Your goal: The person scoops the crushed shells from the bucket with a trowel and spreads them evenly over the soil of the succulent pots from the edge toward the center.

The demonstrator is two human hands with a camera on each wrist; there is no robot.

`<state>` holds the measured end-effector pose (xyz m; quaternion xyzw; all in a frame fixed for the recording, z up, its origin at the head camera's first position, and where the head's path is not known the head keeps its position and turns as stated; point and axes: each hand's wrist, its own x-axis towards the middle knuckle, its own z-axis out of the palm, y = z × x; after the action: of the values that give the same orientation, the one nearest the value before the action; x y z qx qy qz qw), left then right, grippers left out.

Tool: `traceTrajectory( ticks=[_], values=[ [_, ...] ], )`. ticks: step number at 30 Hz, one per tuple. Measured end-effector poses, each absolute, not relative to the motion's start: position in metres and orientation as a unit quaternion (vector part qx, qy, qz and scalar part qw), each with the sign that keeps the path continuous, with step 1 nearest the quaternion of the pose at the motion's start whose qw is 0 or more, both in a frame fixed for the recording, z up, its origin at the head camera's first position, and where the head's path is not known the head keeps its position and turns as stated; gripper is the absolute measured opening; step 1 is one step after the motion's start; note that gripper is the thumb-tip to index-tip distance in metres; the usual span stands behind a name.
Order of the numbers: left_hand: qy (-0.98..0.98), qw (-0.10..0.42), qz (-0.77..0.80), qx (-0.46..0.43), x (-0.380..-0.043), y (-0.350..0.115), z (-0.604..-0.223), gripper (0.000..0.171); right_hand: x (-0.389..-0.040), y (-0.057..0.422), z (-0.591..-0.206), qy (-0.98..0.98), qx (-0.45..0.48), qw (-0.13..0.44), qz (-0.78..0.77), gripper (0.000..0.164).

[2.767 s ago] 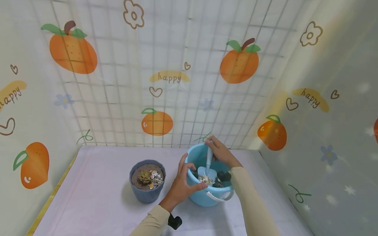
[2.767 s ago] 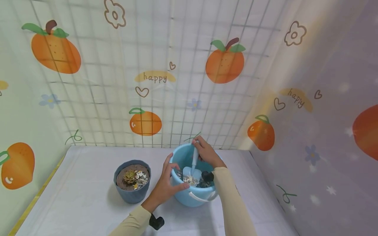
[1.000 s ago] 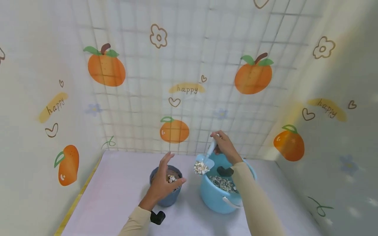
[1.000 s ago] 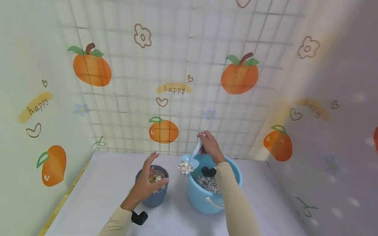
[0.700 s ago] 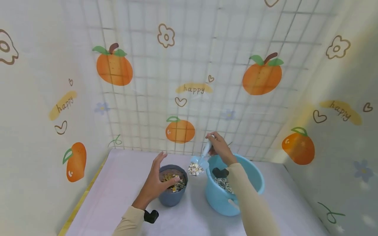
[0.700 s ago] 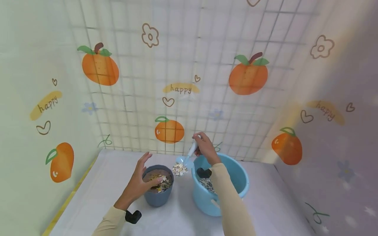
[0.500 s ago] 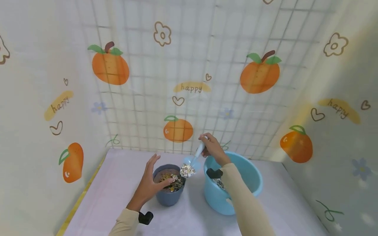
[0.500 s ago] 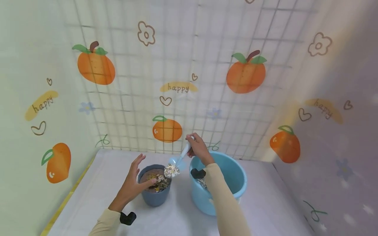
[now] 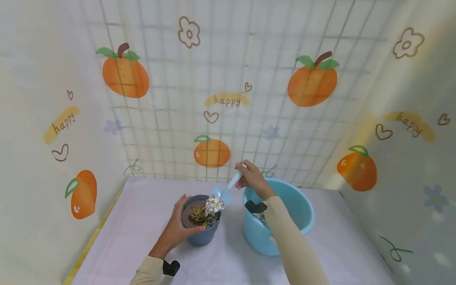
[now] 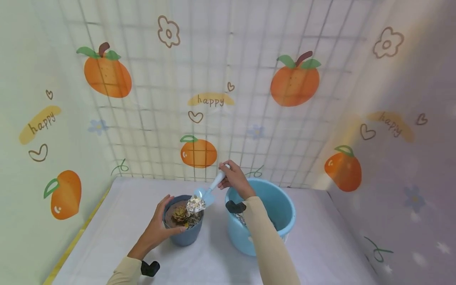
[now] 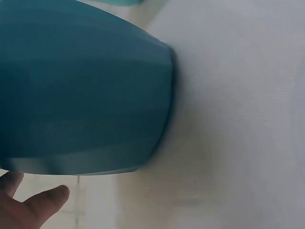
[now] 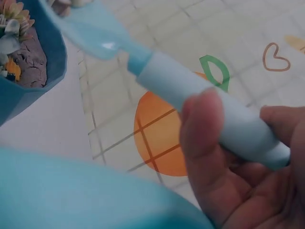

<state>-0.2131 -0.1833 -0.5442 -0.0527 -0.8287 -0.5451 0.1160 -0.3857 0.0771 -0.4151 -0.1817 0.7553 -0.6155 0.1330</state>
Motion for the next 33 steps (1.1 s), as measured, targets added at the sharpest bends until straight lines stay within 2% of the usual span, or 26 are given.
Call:
traceTrajectory(
  ticks=[5,12,18,27,33],
  values=[
    [-0.826,0.108,-0.549,-0.064,-0.212,-0.183,-0.549,0.113,-0.382,0.074,-0.415,0.761,-0.200,0.144,-0.600,0.036],
    [-0.815,0.126,-0.562,-0.071,-0.214,-0.179,-0.555,0.109,-0.380,0.071,-0.416,0.774,-0.210,0.136,-0.581,0.026],
    [-0.811,0.146,-0.564,-0.064,-0.215,-0.174,-0.560,0.107,-0.382,0.070,-0.417,0.778,-0.211,0.130,-0.577,0.024],
    [-0.813,0.159,-0.558,-0.050,-0.210,-0.168,-0.558,0.101,-0.379,0.069,-0.416,0.782,-0.205,0.130,-0.574,0.028],
    [-0.809,0.193,-0.553,-0.043,-0.209,-0.159,-0.558,0.097,-0.379,0.069,-0.415,0.784,-0.208,0.129,-0.571,0.032]
  ],
)
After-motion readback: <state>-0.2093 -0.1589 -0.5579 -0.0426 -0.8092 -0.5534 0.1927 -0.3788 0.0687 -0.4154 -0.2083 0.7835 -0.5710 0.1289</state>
